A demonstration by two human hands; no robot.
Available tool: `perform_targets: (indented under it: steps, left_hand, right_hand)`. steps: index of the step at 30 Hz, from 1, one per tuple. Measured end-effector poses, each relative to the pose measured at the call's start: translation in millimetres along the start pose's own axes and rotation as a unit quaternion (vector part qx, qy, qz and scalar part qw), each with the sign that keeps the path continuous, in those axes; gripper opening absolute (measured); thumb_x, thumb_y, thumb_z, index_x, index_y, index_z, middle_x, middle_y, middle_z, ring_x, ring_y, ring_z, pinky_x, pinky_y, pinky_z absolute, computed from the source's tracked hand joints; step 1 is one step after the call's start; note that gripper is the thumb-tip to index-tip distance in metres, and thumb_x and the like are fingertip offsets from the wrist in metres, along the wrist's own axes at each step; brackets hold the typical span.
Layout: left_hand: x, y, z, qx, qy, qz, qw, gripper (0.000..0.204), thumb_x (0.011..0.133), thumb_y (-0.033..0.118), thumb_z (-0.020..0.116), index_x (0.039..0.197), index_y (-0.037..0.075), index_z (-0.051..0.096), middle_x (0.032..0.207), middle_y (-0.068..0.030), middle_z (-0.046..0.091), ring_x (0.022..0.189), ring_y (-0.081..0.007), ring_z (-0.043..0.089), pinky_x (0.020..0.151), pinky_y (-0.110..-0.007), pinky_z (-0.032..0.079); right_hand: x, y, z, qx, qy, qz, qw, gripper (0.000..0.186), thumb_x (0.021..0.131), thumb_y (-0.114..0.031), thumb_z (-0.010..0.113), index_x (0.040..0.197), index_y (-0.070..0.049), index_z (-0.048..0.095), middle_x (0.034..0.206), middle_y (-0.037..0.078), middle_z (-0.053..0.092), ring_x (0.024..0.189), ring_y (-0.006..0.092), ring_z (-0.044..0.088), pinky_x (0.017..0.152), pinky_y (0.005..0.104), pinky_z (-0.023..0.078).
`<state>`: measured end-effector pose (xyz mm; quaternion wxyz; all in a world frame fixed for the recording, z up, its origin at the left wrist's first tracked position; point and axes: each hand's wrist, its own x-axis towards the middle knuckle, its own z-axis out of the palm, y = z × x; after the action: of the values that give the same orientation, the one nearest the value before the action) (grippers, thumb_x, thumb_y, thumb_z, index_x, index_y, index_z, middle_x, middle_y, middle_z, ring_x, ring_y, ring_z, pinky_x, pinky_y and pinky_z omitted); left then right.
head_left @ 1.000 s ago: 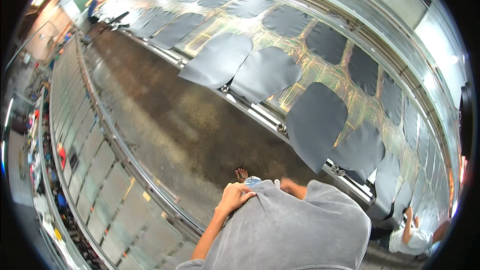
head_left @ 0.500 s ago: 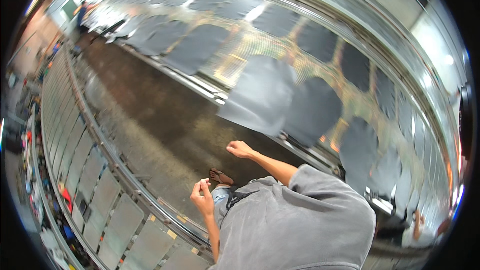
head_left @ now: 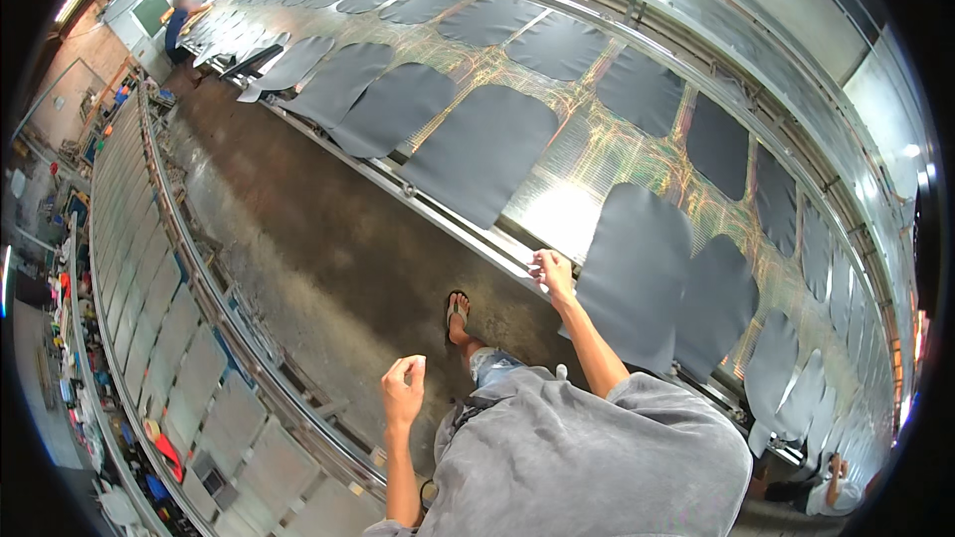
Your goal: The person places black rectangular panels onto a large curved grid structure, smoothing them down by hand to ensure they adhere to the surface. The task is performed in a repetitive sequence along a metal walkway inside a large industrial facility.
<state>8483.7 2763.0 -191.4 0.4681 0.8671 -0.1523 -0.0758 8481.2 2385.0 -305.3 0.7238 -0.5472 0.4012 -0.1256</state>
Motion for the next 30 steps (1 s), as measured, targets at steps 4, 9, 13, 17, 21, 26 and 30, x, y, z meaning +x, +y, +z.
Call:
perform_targets:
  steps: [4,9,13,17,21,26,30]
  left_hand:
    - [90,8,3,0.021,-0.080,0.004,0.997,0.022,0.093,0.019,0.065,0.099,-0.001,0.071,0.091,-0.0125,0.071,0.081,-0.0198,0.068,0.075,-0.031,0.052]
    - [215,11,3,-0.071,-0.131,0.009,0.989,0.020,0.094,0.017,0.064,0.101,-0.001,0.071,0.091,-0.0097,0.072,0.082,-0.0154,0.069,0.073,-0.028,0.054]
    - [322,0,8,-0.116,-0.159,0.029,0.980,0.021,0.093,0.018,0.064,0.100,0.000,0.072,0.089,-0.0099,0.073,0.078,-0.0158,0.068,0.070,-0.029,0.053]
    - [450,-34,49,0.097,-0.105,0.058,0.988,0.027,0.092,0.026,0.063,0.094,0.000,0.070,0.093,-0.0124,0.071,0.091,-0.0285,0.066,0.083,-0.040,0.050]
    - [555,-85,100,0.238,-0.154,0.095,0.954,0.036,0.090,0.035,0.063,0.103,0.003,0.069,0.097,-0.0166,0.071,0.099,-0.0368,0.063,0.089,-0.048,0.047]
    - [632,-99,132,0.248,-0.449,-0.144,0.846,0.039,0.082,0.044,0.072,0.081,0.005,0.074,0.078,-0.0091,0.074,0.078,-0.0240,0.069,0.078,-0.039,0.051]
    - [672,-100,143,0.038,-0.587,-0.217,0.779,0.018,0.083,0.027,0.073,0.081,0.009,0.073,0.075,0.0005,0.066,0.067,-0.0102,0.055,0.063,-0.028,0.044]
  right_hand:
    - [92,9,43,0.052,0.067,0.085,0.993,0.033,0.095,-0.030,0.057,0.111,-0.001,0.057,0.089,0.011,0.067,0.070,0.0187,0.068,0.050,0.0305,0.050]
    - [155,-13,120,0.014,0.198,0.235,0.951,0.060,0.085,-0.029,0.070,0.124,0.007,0.044,0.097,0.018,0.060,0.066,0.0249,0.070,0.043,0.0342,0.046]
    - [154,-12,134,-0.066,0.227,0.152,0.960,0.034,0.076,-0.025,0.079,0.086,-0.002,0.056,0.065,0.007,0.058,0.048,0.0153,0.055,0.039,0.0305,0.037]
    - [155,-25,135,-0.070,0.221,0.126,0.965,0.030,0.081,-0.025,0.078,0.070,-0.005,0.057,0.056,0.000,0.049,0.044,0.0095,0.045,0.040,0.0272,0.033]
    - [168,-19,139,-0.070,0.237,0.050,0.968,0.029,0.080,-0.027,0.076,0.094,-0.001,0.075,0.071,0.003,0.068,0.063,0.0107,0.058,0.062,0.0311,0.048]
    - [154,-105,156,-0.137,0.272,0.049,0.951,0.026,0.083,-0.024,0.075,0.083,0.002,0.073,0.066,-0.002,0.063,0.061,0.0058,0.051,0.055,0.0271,0.041]
    - [163,-182,160,-0.010,0.218,0.038,0.975,0.028,0.084,-0.025,0.076,0.094,0.001,0.073,0.080,0.003,0.070,0.070,0.0093,0.061,0.065,0.0262,0.049]
